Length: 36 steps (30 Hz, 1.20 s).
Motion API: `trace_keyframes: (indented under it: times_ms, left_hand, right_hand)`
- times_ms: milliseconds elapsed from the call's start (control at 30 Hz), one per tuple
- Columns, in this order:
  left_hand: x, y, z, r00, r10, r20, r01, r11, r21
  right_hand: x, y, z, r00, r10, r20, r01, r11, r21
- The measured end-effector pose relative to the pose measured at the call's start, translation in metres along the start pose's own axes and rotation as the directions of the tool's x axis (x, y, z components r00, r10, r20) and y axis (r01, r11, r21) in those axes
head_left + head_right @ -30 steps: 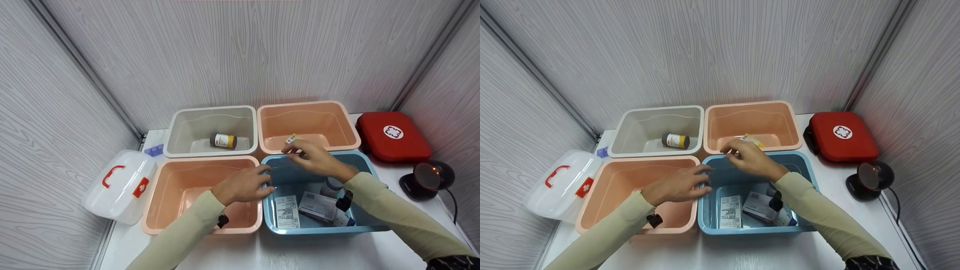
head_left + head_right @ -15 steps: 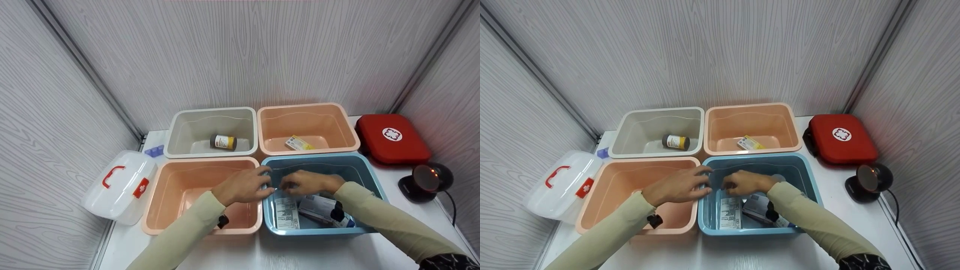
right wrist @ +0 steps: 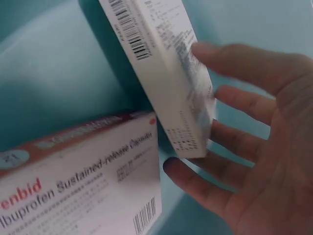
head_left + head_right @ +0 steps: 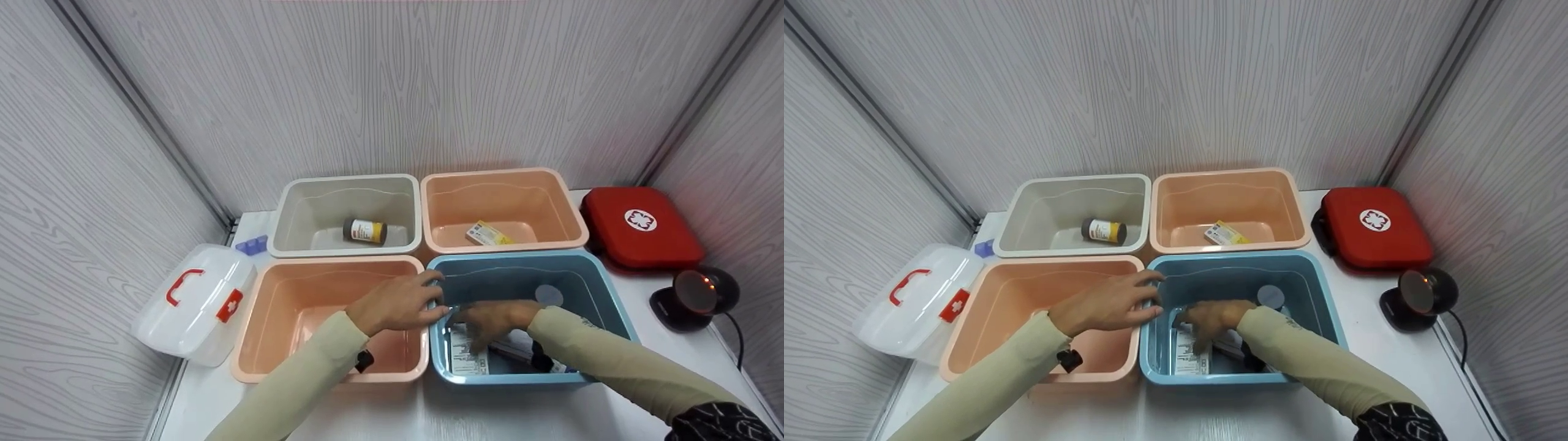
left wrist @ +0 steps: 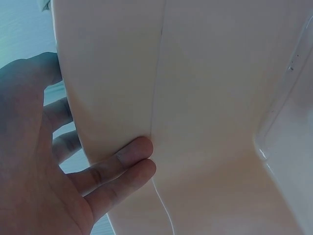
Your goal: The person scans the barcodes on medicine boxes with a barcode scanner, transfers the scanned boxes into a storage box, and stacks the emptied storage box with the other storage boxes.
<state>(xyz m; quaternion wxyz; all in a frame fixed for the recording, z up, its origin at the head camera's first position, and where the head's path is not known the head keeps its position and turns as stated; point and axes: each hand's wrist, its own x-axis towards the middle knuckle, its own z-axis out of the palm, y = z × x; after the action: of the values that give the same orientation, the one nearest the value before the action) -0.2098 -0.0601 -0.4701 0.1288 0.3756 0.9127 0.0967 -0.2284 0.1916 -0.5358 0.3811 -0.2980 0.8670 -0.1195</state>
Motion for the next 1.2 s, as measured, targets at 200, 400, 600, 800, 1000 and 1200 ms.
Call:
trace_keyframes:
  times_ms: [200,400,600,800,1000,1200]
  left_hand:
    - [0.002,0.001,0.002,1.000,0.006,0.002,-0.006,1.000,-0.005]
    - [0.002,0.002,0.002,1.000,-0.008,0.019,0.009,0.999,-0.043]
    - [0.002,0.000,0.001,1.000,-0.004,0.014,0.004,1.000,-0.026]
    - [0.001,-0.001,-0.001,1.000,0.006,0.010,-0.006,1.000,-0.023]
    - [0.000,-0.001,0.000,1.000,0.002,-0.001,-0.003,0.999,-0.037]
    - [0.001,-0.001,0.001,1.000,0.006,-0.010,-0.006,0.999,-0.036]
  right_hand:
    - [-0.011,0.003,-0.013,0.994,-0.074,-0.083,0.078,0.996,0.043]
    - [-0.043,0.006,-0.041,0.967,-0.148,-0.208,0.185,0.968,0.171]
    - [-0.086,0.014,-0.059,0.900,-0.191,-0.391,0.288,0.935,0.206]
    - [-0.127,0.027,-0.064,0.804,-0.189,-0.564,0.336,0.926,0.169]
    - [-0.158,0.041,-0.060,0.666,-0.142,-0.732,0.356,0.923,0.144]
    - [-0.177,0.061,-0.045,0.564,-0.075,-0.822,0.371,0.913,0.170]
